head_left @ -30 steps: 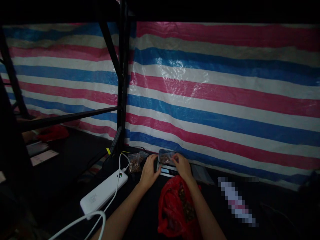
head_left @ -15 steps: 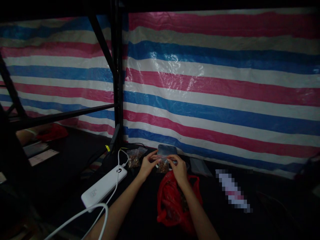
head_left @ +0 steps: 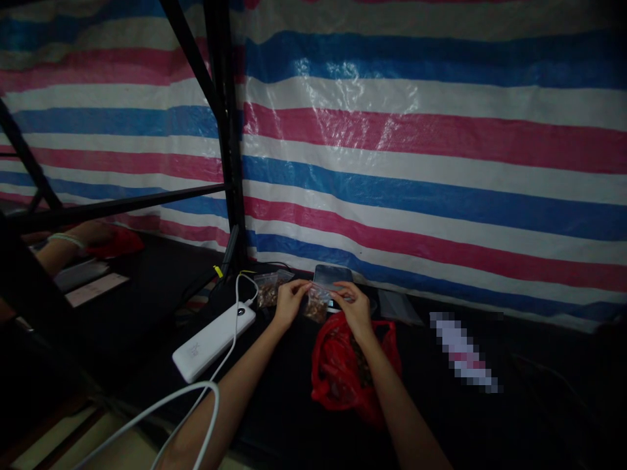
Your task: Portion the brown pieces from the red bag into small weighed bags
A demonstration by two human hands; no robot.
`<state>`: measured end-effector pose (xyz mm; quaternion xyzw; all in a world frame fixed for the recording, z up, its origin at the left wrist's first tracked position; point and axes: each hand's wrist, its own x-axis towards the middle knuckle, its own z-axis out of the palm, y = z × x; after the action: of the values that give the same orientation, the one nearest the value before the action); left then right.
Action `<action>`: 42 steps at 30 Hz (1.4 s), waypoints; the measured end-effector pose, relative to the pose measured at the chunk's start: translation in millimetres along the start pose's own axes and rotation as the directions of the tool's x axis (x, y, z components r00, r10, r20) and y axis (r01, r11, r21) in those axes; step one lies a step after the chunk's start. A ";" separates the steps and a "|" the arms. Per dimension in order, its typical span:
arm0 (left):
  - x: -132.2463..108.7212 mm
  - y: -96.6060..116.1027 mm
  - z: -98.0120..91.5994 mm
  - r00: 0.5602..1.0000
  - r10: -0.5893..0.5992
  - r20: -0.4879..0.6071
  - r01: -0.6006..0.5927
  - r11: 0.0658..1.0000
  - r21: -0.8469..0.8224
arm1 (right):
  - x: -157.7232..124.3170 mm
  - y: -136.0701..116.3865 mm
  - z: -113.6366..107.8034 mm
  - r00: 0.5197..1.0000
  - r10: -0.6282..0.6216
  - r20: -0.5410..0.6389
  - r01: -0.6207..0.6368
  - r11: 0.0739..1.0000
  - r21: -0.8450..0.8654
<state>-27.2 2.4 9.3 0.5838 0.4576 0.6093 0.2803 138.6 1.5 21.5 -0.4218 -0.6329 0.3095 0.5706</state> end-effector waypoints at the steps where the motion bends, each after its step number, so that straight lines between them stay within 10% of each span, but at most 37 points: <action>1: -1.1 1.2 0.4 1.000 0.006 -0.011 -0.006 1.000 0.025 | -0.1 -0.7 -0.3 1.000 0.007 0.004 -0.007 1.000 0.004; 20: -11.3 9.7 5.5 0.994 0.105 0.044 -0.112 0.970 0.215 | 1.4 2.1 -4.2 0.996 0.064 -0.055 -0.056 0.989 0.136; 42: -18.8 11.4 7.9 0.972 0.198 0.124 -0.233 0.866 0.442 | -4.0 4.9 -4.8 0.988 -0.004 0.154 0.074 0.889 -0.452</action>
<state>-14.3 -17.0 10.1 0.7026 0.5081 0.4912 0.0834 144.2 -0.4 16.2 -0.5070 -0.7369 0.1714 0.4130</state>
